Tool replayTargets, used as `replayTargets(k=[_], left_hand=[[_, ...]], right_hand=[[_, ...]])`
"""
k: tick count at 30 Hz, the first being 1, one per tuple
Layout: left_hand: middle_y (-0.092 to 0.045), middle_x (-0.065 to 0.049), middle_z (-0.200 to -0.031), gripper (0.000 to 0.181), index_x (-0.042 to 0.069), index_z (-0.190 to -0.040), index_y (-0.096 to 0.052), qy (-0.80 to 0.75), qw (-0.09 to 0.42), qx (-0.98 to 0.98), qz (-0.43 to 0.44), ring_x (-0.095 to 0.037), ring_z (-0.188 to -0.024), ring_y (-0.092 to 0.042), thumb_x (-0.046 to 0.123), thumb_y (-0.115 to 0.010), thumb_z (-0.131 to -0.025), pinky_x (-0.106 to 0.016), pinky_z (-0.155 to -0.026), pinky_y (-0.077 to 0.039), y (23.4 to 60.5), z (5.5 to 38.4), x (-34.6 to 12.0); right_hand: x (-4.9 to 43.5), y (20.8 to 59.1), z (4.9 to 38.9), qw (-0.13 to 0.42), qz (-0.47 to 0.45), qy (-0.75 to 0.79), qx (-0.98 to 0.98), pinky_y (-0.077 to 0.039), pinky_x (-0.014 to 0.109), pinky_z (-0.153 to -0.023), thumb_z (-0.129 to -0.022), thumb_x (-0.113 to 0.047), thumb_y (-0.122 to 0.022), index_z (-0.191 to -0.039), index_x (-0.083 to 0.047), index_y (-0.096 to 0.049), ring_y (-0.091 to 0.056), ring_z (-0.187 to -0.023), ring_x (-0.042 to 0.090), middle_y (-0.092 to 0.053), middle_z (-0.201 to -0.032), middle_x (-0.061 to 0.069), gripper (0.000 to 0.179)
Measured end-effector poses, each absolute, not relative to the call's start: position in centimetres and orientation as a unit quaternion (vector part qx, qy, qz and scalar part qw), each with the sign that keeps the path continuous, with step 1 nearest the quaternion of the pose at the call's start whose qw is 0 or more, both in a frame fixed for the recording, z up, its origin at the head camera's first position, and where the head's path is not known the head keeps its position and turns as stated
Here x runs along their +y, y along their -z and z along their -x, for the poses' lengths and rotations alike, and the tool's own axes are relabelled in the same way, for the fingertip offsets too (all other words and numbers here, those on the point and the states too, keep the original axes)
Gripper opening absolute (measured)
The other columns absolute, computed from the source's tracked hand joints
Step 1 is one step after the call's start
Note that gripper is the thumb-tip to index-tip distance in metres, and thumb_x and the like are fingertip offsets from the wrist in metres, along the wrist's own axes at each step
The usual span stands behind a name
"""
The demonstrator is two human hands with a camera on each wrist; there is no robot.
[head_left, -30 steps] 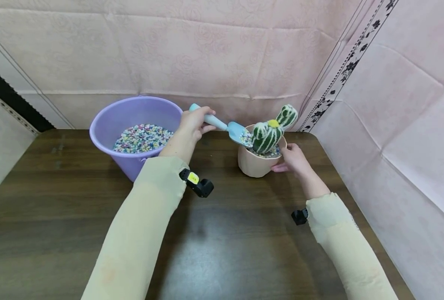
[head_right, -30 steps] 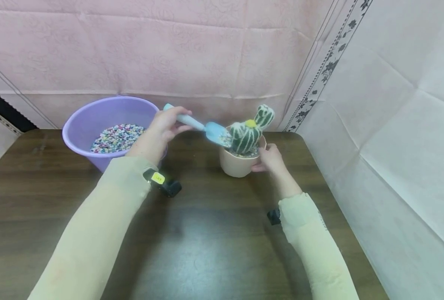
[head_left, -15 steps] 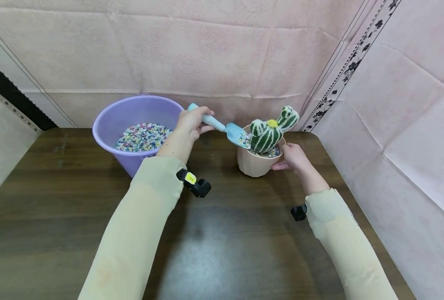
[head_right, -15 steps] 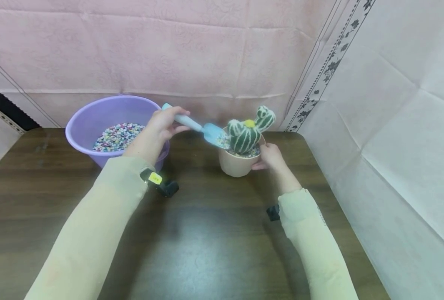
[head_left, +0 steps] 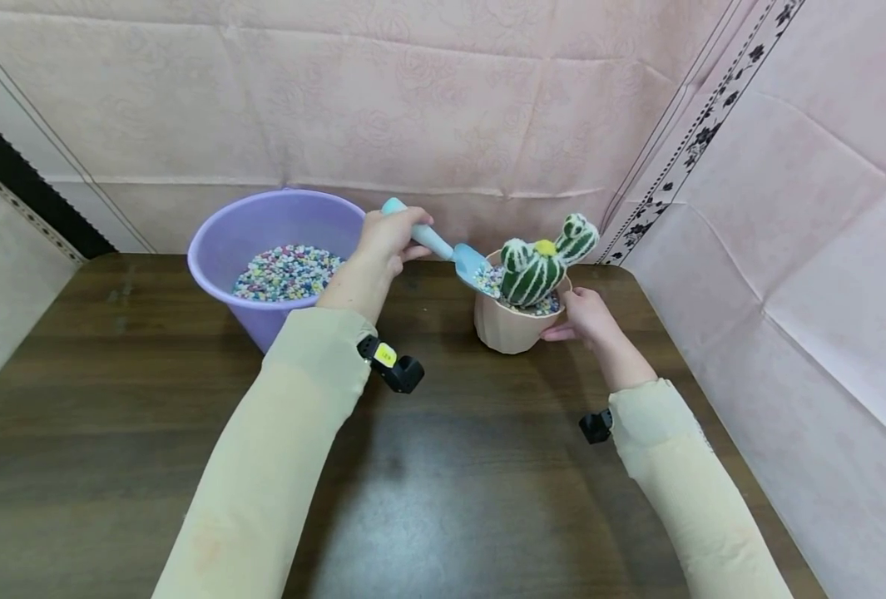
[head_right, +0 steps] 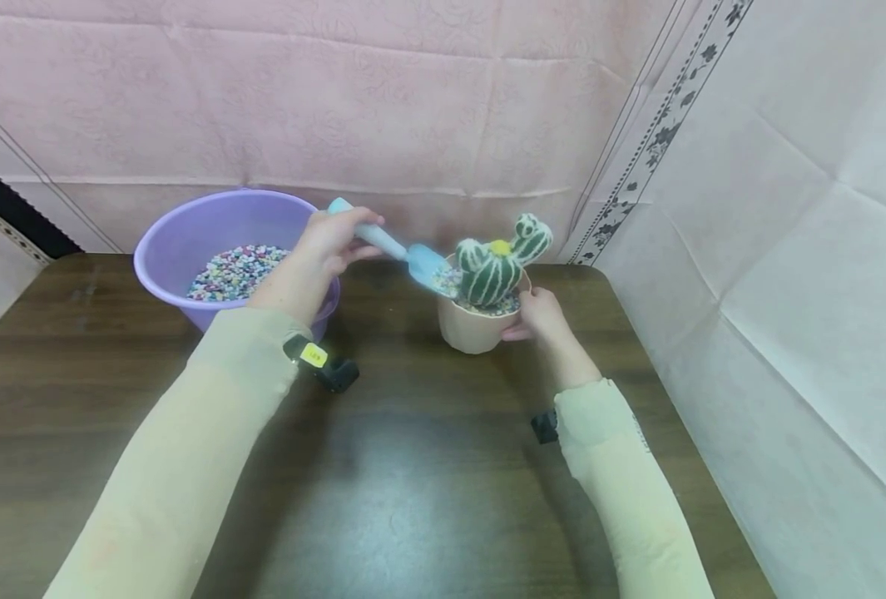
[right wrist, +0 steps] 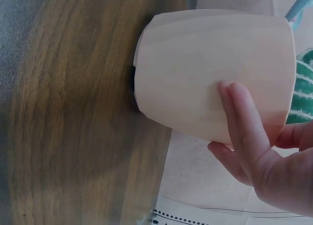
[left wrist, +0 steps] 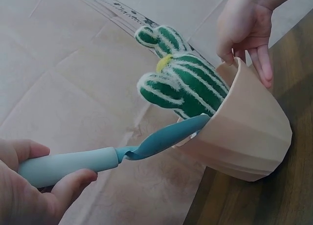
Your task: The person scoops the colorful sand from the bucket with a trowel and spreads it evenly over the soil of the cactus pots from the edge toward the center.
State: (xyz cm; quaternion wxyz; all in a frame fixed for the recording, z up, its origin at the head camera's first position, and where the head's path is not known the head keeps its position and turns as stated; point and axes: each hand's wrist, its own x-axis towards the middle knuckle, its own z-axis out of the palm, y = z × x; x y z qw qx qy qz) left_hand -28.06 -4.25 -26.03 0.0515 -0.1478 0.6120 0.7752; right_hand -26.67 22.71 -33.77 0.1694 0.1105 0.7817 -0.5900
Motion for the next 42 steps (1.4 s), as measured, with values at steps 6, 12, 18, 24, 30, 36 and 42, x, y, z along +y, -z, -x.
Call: replayTargets(k=[6, 12, 18, 24, 30, 36, 42], left_hand=[[-0.047, -0.004, -0.098, 0.038, 0.0, -0.118, -0.045, -0.774, 0.057, 0.612, 0.149, -0.022, -0.106, -0.062, 0.004, -0.06, -0.084, -0.023, -0.07, -0.06, 26.1, 27.8, -3.9], [-0.048, -0.005, -0.099, 0.041, -0.001, -0.123, -0.045, -0.777, 0.066, 0.609, 0.147, -0.024, -0.109, -0.062, 0.004, -0.06, -0.085, -0.024, -0.071, -0.061, 26.3, 27.9, -3.8], [-0.05, -0.004, -0.097, 0.037, -0.001, -0.12, -0.049, -0.776, 0.071, 0.61, 0.148, -0.022, -0.104, -0.061, 0.005, -0.06, -0.085, -0.025, -0.073, -0.061, 26.6, 28.1, -3.8], [-0.05, -0.004, -0.098, 0.037, -0.001, -0.12, -0.049, -0.774, 0.071, 0.611, 0.149, -0.024, -0.106, -0.062, 0.005, -0.06, -0.085, -0.023, -0.071, -0.061, 26.6, 28.3, -4.0], [-0.051, -0.004, -0.095, 0.041, 0.0, -0.122, -0.047, -0.764, 0.066, 0.622, 0.156, -0.02, -0.089, -0.064, 0.005, -0.061, -0.084, -0.019, -0.063, -0.06, 26.4, 28.2, -4.3], [-0.052, -0.003, -0.094, 0.029, 0.0, -0.112, -0.052, -0.748, 0.052, 0.649, 0.125, -0.017, -0.081, -0.065, 0.007, -0.06, -0.086, -0.019, -0.065, -0.06, 26.1, 27.9, -4.4], [-0.056, -0.005, -0.097, 0.021, 0.001, -0.105, -0.059, -0.689, -0.001, 0.722, 0.054, -0.022, -0.096, -0.064, 0.016, -0.061, -0.089, -0.027, -0.075, -0.062, 25.9, 27.6, -3.5]], right_hand=[[22.8, 33.9, 26.6, 0.171, -0.108, 0.584, 0.786, -0.061, 0.022, -0.068, -0.101, -0.019, -0.013, -0.147, 0.003, 0.003, -0.066, -0.059, 0.014, -0.028, -0.144, 0.034, 0.054], [22.9, 34.0, 26.8, 0.175, -0.107, 0.581, 0.788, -0.061, 0.022, -0.068, -0.101, -0.02, -0.013, -0.148, 0.002, 0.004, -0.066, -0.06, 0.014, -0.027, -0.145, 0.033, 0.054], [23.8, 34.3, 27.0, 0.17, -0.094, 0.57, 0.798, -0.062, 0.025, -0.07, -0.1, -0.02, -0.017, -0.149, 0.0, -0.004, -0.067, -0.064, 0.015, -0.029, -0.144, 0.032, 0.054], [24.7, 35.2, 27.3, 0.133, -0.059, 0.555, 0.819, -0.056, 0.04, -0.093, -0.101, -0.022, -0.019, -0.144, 0.006, -0.023, -0.061, -0.102, 0.029, -0.034, -0.141, 0.031, 0.051], [24.4, 35.7, 27.6, 0.106, -0.049, 0.572, 0.812, -0.042, 0.053, -0.107, -0.099, -0.017, -0.019, -0.134, 0.013, -0.025, -0.041, -0.124, 0.036, -0.035, -0.132, 0.027, 0.046], [23.7, 35.9, 27.8, 0.09, -0.06, 0.587, 0.802, -0.043, 0.054, -0.105, -0.1, -0.017, -0.017, -0.138, 0.01, -0.022, -0.042, -0.12, 0.037, -0.031, -0.136, 0.03, 0.047], [23.6, 35.9, 27.9, 0.101, -0.055, 0.583, 0.805, -0.043, 0.056, -0.105, -0.1, -0.016, -0.014, -0.14, 0.009, -0.019, -0.039, -0.125, 0.041, -0.029, -0.14, 0.033, 0.048]])
